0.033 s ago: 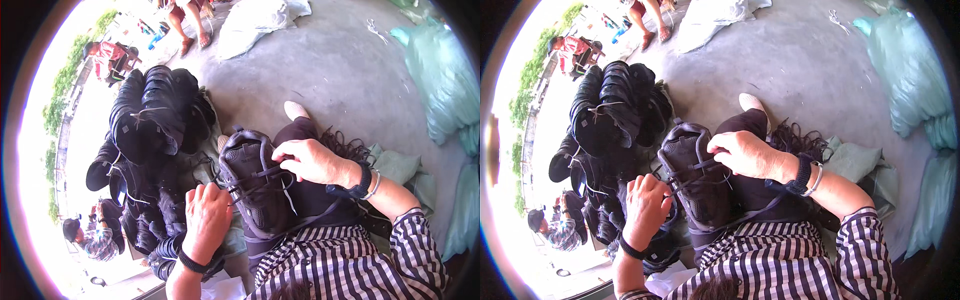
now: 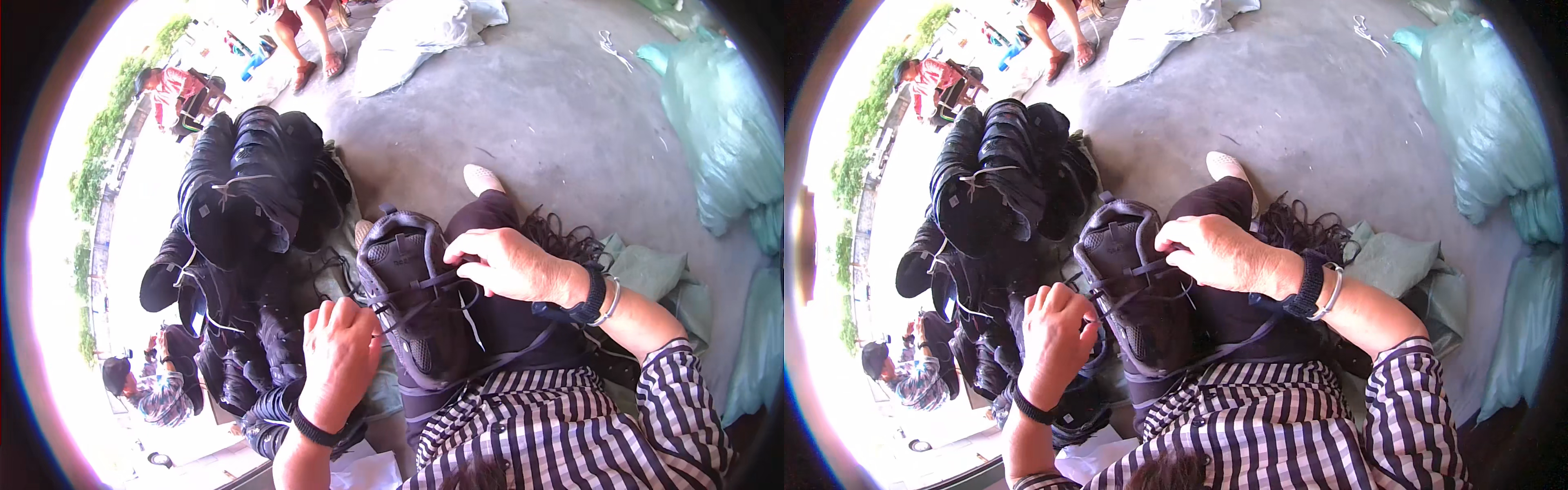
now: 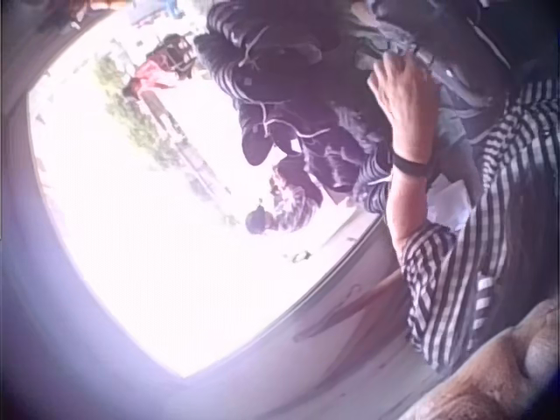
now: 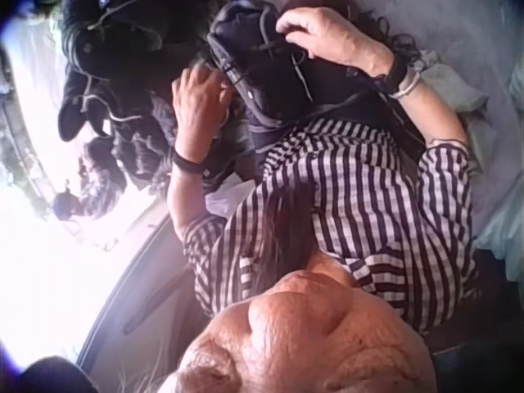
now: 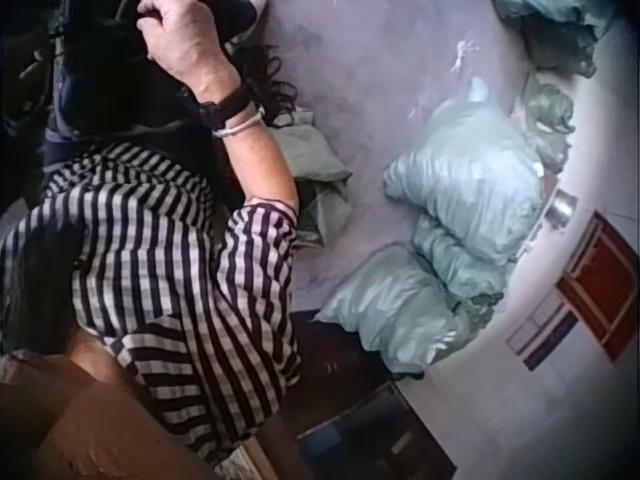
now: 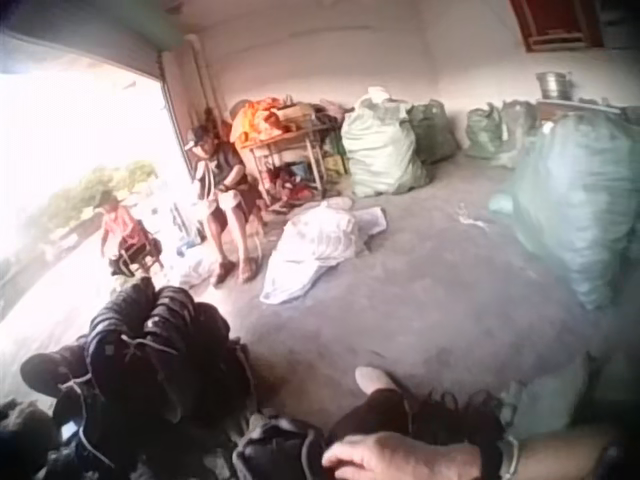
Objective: Lace up black athletic shoes by hand while sitting.
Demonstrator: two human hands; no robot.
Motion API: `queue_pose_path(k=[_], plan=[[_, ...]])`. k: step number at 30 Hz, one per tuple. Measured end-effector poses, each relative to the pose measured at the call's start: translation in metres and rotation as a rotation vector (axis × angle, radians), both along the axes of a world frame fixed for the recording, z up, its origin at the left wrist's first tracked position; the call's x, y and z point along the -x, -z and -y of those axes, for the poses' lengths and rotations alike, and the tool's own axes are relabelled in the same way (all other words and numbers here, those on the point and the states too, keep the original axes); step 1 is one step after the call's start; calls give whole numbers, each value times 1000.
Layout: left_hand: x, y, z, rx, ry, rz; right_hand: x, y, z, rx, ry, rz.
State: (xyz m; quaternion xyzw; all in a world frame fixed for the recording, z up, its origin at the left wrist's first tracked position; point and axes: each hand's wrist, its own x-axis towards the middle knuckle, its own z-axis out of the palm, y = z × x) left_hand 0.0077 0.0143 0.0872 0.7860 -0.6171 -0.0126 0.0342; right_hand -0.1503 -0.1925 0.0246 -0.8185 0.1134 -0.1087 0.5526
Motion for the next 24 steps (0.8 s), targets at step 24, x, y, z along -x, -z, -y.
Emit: queue_pose_path(k=[24], plan=[[-20, 42, 0, 227, -202, -1040, 1, -9, 26, -249, -23, -230]])
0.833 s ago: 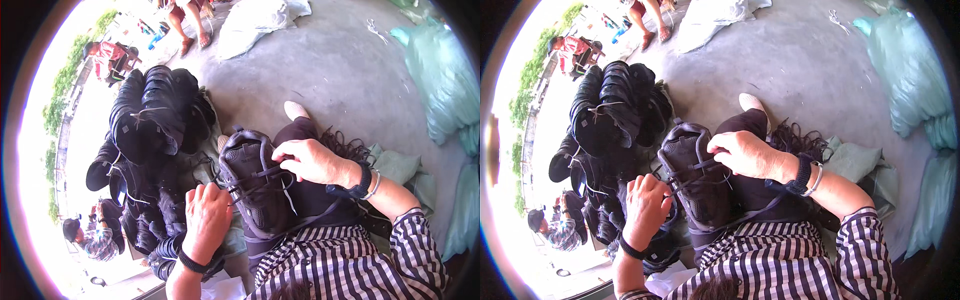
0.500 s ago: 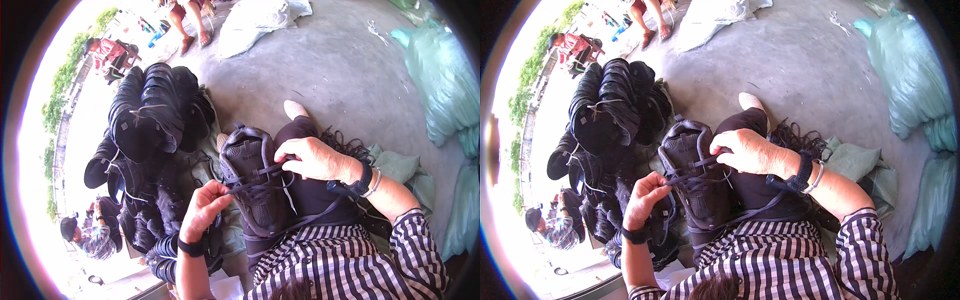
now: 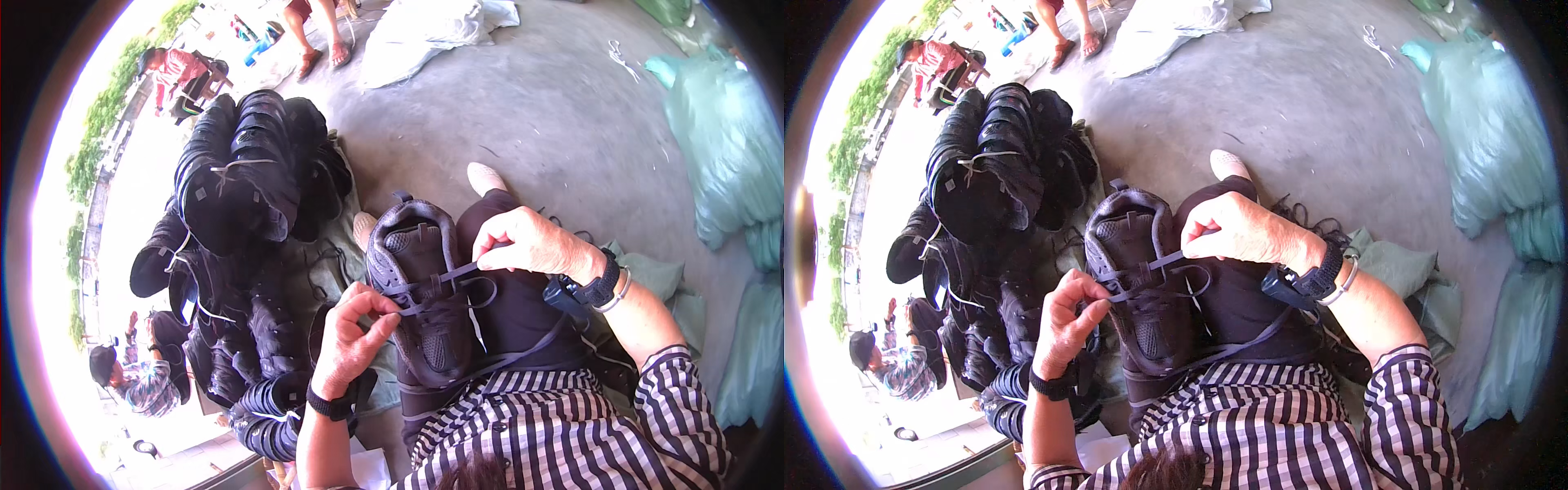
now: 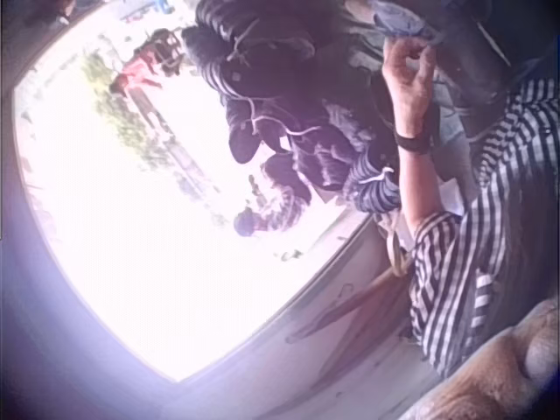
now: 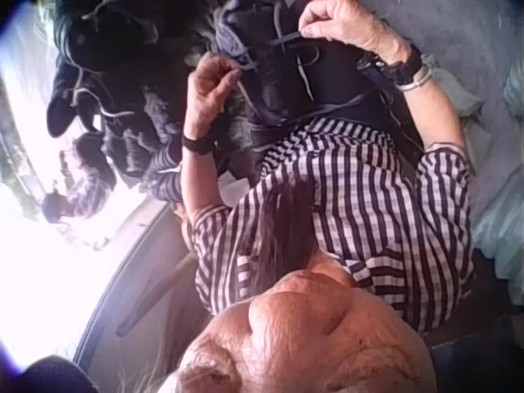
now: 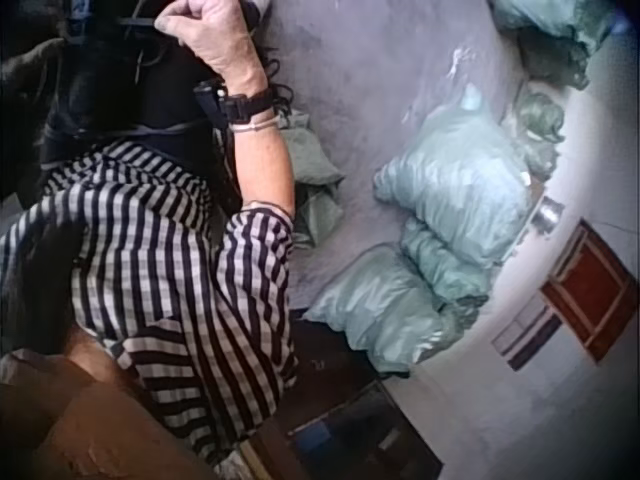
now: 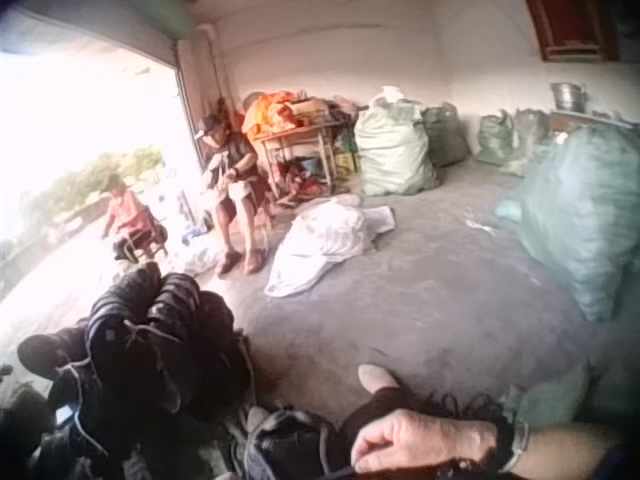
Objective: Lace up black athletic shoes by hand while sitting.
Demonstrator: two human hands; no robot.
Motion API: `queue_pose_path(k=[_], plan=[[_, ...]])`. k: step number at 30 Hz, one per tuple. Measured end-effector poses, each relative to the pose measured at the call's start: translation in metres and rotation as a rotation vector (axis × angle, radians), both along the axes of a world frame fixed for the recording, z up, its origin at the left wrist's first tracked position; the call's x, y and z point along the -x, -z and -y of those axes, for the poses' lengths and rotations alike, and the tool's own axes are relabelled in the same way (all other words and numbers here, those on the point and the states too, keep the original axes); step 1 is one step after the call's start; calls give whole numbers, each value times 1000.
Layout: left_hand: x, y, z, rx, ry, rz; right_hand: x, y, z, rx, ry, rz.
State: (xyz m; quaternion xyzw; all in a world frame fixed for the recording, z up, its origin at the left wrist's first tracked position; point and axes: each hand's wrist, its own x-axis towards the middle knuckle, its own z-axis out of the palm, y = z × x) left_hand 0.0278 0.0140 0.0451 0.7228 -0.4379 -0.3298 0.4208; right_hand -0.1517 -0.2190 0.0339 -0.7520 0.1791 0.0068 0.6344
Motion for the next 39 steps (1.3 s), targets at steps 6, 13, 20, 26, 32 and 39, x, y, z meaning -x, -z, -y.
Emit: queue_pose_path(k=[6, 13, 20, 26, 32, 39], plan=[[-1, 10, -3, 169, 11, -150, 19, 14, 25, -28, 135, -29], [18, 17, 7, 199, -183, 50, 35, 21, 29, 1, 168, -136], [29, 39, 3, 252, -359, -149, 70, 56, 58, 91, 338, -193], [24, 45, -9, 137, -499, -189, 42, 9, 20, 335, 557, -5], [12, 52, -13, 87, -389, -81, 25, -13, -49, 150, -27, 117], [-4, 59, -23, -36, -266, 61, 33, 4, -49, 477, -146, 210]])
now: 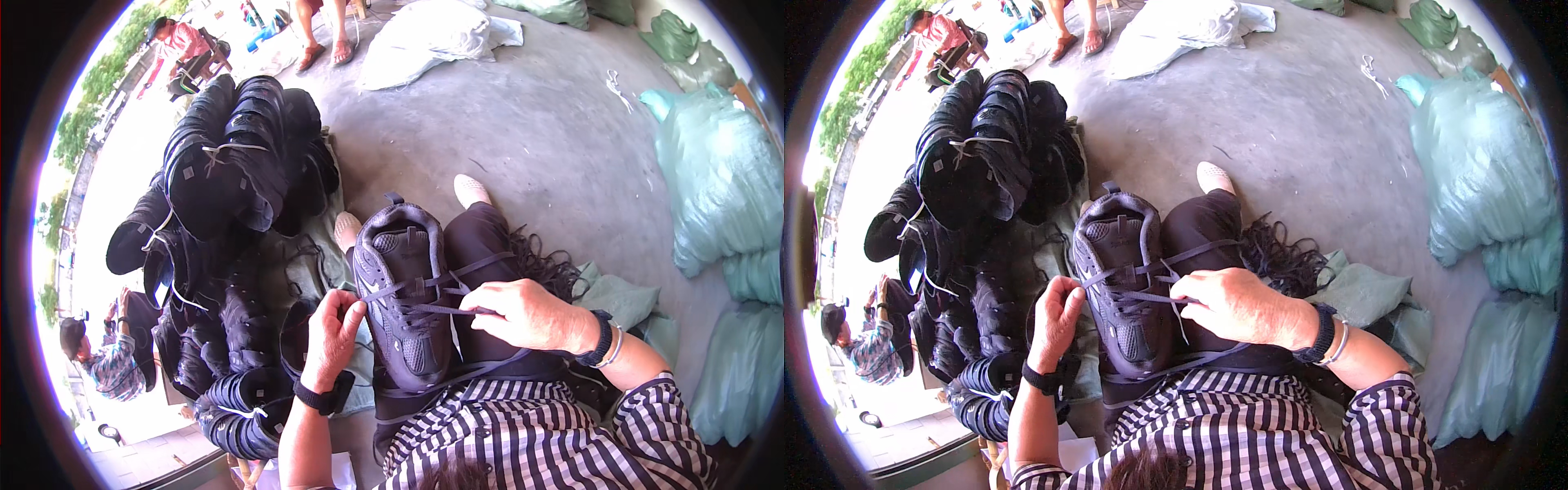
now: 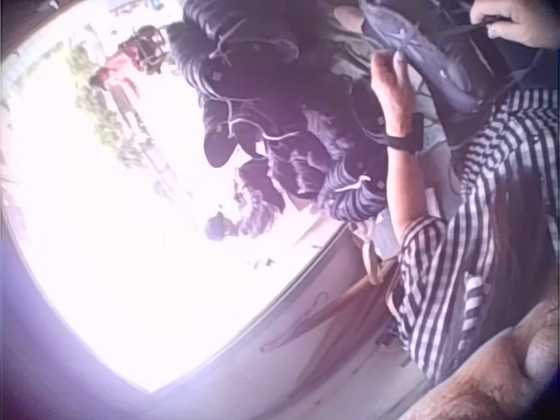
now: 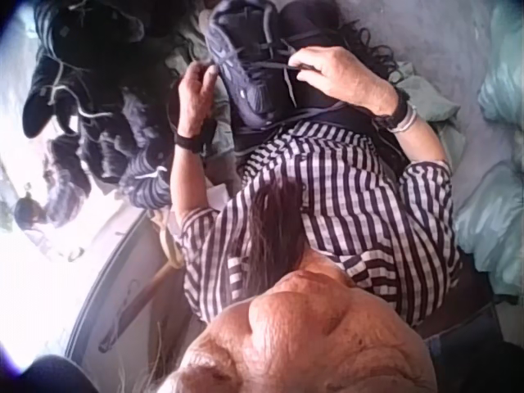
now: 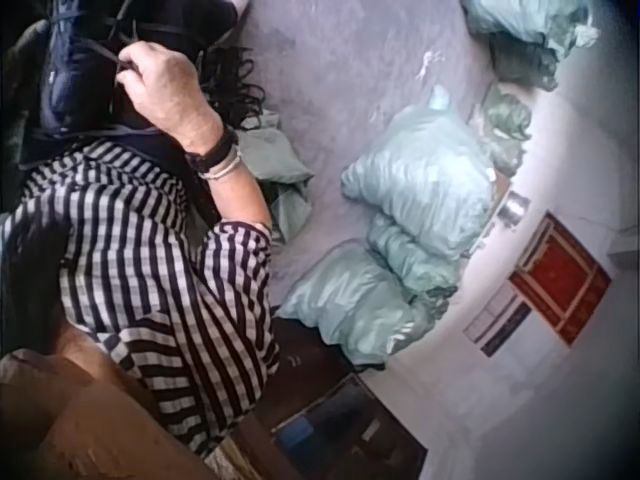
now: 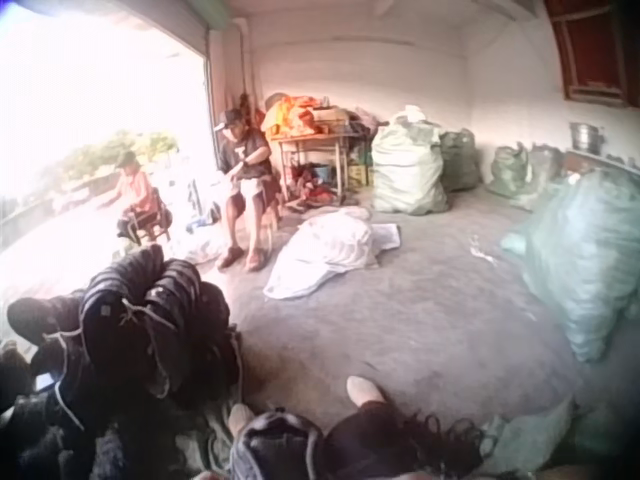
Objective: Lace up black athletic shoes by hand while sitting.
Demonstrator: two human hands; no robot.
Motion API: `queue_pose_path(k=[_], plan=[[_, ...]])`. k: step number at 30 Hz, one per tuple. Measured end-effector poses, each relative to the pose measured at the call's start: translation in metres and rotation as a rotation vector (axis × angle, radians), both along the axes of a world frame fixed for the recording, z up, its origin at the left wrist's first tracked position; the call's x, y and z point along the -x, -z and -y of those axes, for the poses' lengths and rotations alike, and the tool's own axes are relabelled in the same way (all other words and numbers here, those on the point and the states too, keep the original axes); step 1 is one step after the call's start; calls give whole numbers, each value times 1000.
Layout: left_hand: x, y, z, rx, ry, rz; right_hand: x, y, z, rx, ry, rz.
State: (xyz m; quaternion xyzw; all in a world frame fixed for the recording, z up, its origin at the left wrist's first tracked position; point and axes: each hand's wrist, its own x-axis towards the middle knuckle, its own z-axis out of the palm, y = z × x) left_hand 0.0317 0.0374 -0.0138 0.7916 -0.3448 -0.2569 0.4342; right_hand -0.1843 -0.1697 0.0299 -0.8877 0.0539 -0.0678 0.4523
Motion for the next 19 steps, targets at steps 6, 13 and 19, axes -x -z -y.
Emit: queue_pose_path(k=[6, 13, 19], plan=[[1, -2, -1, 51, 70, -17, 3, -14, 5, 120, -32, 8], [-7, -10, -4, 61, 48, 442, 1, -13, 6, -16, -40, 48], [-64, -63, -22, 61, -10, 1024, -16, -15, 0, -135, -49, -81]])
